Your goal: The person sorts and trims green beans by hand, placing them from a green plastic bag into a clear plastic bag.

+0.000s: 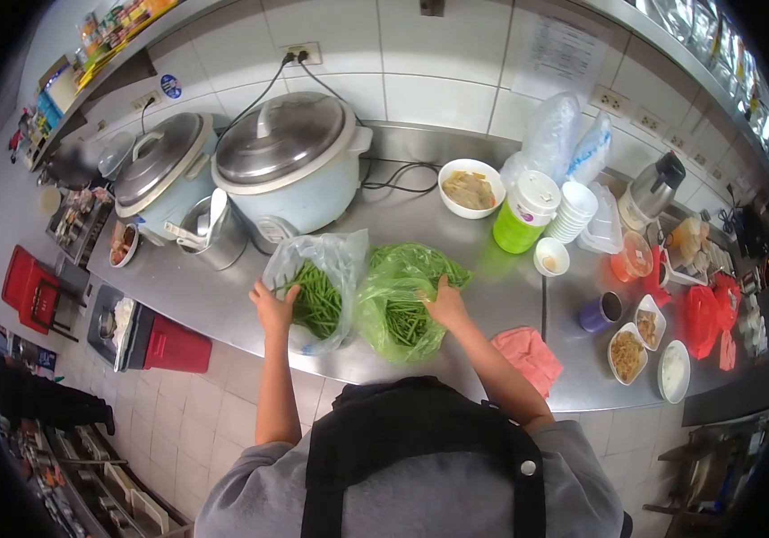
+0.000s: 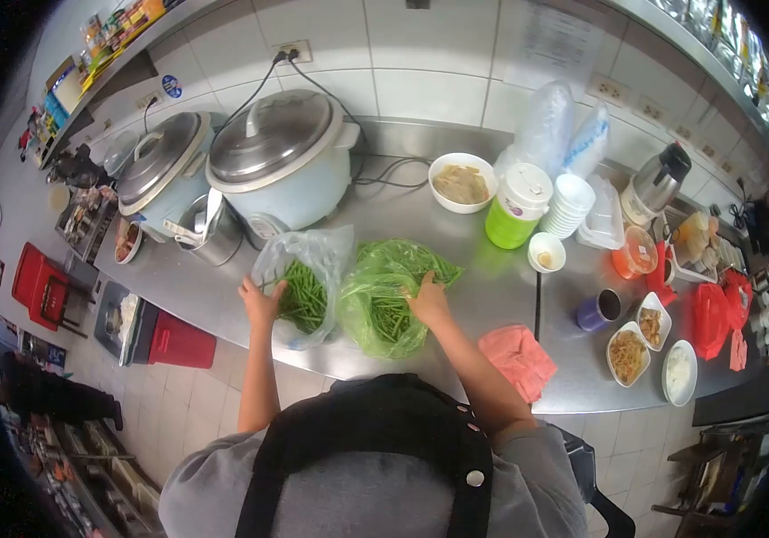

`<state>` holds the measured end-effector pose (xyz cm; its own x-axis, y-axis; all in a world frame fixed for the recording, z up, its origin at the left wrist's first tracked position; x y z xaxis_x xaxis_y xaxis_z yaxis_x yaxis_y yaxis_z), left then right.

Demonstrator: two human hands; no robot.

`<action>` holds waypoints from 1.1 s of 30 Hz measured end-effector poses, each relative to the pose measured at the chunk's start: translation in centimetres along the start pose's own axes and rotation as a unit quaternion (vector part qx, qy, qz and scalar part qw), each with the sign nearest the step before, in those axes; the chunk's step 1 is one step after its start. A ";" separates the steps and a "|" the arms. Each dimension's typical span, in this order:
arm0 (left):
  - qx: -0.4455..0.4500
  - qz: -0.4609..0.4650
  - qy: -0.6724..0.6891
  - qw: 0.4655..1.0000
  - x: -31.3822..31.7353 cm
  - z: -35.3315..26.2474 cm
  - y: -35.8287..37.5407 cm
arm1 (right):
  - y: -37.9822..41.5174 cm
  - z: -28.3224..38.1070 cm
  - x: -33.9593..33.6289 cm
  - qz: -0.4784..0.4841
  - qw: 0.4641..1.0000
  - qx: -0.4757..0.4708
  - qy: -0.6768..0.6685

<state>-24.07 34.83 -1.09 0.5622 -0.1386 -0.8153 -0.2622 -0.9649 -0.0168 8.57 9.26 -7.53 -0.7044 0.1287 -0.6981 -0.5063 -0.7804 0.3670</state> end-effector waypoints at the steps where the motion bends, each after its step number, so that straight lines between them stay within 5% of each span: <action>1: 0.058 -0.008 0.032 0.998 -0.4 -0.5 -0.2 | 0.0 0.8 0.7 0.005 1.000 -0.002 0.002; 4: 0.115 -0.001 0.089 0.989 -1.9 -1.6 -0.3 | 0.7 3.2 0.7 0.014 1.000 -0.002 -0.017; 6: 0.163 0.133 0.122 0.970 -1.0 -2.4 -0.5 | 1.9 4.4 0.2 0.061 0.996 -0.042 -0.041; 11: 0.177 0.179 0.028 0.967 -2.3 -3.6 2.1 | 5.7 6.9 -2.7 -0.001 0.987 -0.139 -0.078; 13: 0.130 0.019 -0.223 0.966 -4.2 -5.3 4.5 | 7.6 7.6 -3.7 -0.018 0.983 -0.161 -0.088; 14: 0.134 0.026 -0.222 0.965 -3.6 -6.2 5.0 | 8.6 8.0 -4.4 -0.051 0.985 -0.156 -0.051; 16: 0.307 -0.026 -0.064 0.949 -3.9 -10.2 6.8 | 10.4 10.0 -6.2 -0.085 0.985 -0.152 -0.015; 18: 0.454 0.148 0.104 0.873 -1.4 -14.1 9.1 | 12.9 13.1 -8.4 -0.122 0.973 -0.192 0.028; 19: 0.424 0.342 0.172 0.821 0.8 -15.7 10.6 | 13.0 13.6 -8.3 -0.118 0.974 -0.189 0.028; 21: 0.491 0.459 0.150 0.725 5.4 -17.2 12.8 | 11.7 14.1 -4.5 0.115 0.973 -0.158 -0.121; 22: 0.490 0.461 0.149 0.725 7.8 -16.4 12.5 | 10.5 13.3 -2.9 0.115 0.973 -0.157 -0.123; 24: 0.403 0.376 -0.094 0.829 13.0 -13.5 9.7 | 6.9 10.4 2.3 0.115 0.973 -0.184 0.079; 25: 0.388 0.357 -0.151 0.836 13.1 -13.2 9.0 | 6.3 9.3 3.3 0.113 0.974 -0.182 0.077; 27: 0.398 0.365 -0.105 0.835 11.4 -13.9 9.5 | 7.6 10.1 2.7 -0.064 0.929 -0.284 0.227; 31: 0.427 0.404 0.053 0.807 9.9 -14.0 10.9 | 7.5 8.5 3.1 -0.073 0.940 -0.258 0.212; 33: 0.409 0.403 0.053 0.817 10.0 -12.8 11.5 | 6.2 6.5 3.2 -0.047 0.973 -0.169 0.151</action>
<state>-11.41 19.54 -2.00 0.0013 -0.7154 -0.6987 -0.9929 -0.0837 0.0839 -0.06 8.80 -3.49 -0.4588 0.0632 -0.8863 -0.3321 -0.9374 0.1050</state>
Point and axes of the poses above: each hand's wrist, its own y-axis away from the middle knuckle, its own x-axis out of the palm, z = x × y, the point moved 8 cm from there along -y, towards the middle knuckle, and after that the axes turned 15 degrees about z, right-handed, at the moved point
